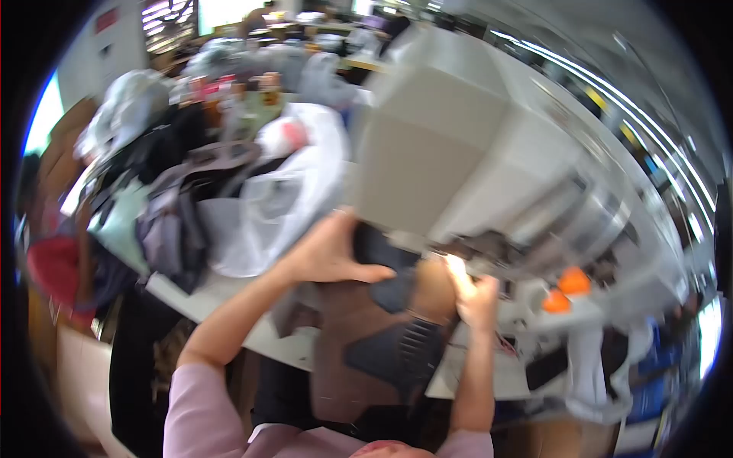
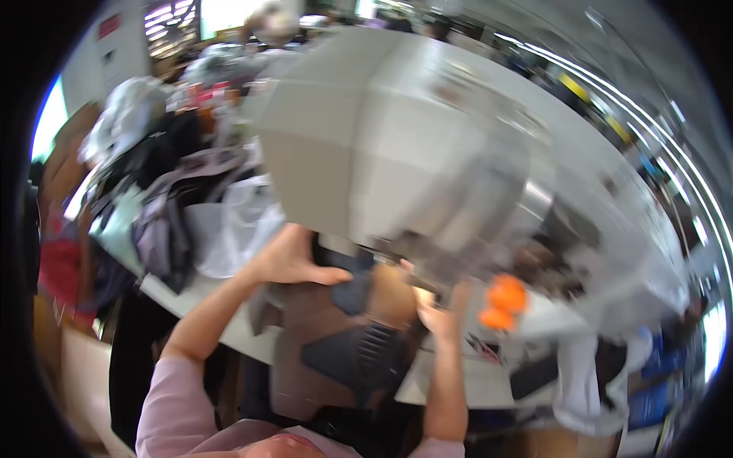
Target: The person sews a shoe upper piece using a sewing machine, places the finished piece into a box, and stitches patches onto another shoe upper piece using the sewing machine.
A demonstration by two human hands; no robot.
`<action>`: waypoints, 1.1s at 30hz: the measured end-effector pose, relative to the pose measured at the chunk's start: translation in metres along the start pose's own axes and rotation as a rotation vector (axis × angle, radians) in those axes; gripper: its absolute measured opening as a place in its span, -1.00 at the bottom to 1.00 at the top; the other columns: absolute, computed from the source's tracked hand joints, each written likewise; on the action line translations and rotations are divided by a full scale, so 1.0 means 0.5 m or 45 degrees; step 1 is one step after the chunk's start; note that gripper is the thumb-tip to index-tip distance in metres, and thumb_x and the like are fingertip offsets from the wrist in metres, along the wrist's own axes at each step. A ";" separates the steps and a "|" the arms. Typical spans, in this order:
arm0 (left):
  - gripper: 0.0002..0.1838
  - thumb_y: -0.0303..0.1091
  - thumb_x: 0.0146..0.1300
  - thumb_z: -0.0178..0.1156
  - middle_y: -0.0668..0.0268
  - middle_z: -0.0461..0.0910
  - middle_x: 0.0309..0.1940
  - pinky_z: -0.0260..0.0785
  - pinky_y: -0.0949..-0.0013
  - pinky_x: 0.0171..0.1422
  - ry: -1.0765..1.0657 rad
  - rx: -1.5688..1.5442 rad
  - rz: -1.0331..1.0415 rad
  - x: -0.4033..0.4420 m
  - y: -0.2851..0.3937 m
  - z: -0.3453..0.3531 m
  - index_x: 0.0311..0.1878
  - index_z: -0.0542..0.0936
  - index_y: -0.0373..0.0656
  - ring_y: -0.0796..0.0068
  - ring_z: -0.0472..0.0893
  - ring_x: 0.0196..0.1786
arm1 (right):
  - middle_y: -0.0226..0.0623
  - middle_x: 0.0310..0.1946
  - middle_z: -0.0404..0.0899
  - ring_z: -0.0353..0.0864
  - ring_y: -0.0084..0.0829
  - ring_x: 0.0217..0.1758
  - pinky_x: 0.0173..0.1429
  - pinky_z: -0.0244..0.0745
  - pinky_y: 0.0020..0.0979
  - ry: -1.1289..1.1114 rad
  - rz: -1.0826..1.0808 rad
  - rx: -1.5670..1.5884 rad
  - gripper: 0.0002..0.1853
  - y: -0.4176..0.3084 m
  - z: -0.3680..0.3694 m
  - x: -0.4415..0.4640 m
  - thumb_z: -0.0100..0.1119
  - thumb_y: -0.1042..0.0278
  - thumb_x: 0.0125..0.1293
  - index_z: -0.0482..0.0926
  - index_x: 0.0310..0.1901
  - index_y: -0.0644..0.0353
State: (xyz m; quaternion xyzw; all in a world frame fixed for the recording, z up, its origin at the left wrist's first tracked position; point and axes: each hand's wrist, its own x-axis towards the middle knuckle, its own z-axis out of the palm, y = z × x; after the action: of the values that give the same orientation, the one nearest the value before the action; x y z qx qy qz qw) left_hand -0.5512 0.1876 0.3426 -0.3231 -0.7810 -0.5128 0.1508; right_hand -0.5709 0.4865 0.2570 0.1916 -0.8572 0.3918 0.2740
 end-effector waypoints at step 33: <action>-0.47 -0.17 0.09 0.28 0.22 0.49 -0.14 0.29 0.38 0.14 1.494 0.516 -1.002 -0.602 0.149 -0.180 0.06 0.43 -0.28 0.39 0.48 -0.05 | -0.18 -0.01 0.63 0.57 -0.42 0.07 0.21 0.42 -0.40 -0.236 0.343 0.299 -0.69 -0.111 -0.039 0.063 0.05 0.31 0.46 0.56 0.07 0.34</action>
State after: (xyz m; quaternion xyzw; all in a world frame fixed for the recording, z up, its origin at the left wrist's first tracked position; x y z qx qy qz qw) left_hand -0.2863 0.0213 0.2630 0.3431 -0.7094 -0.4631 0.4056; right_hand -0.5592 0.4635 0.3185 0.1409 -0.8450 0.5029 0.1148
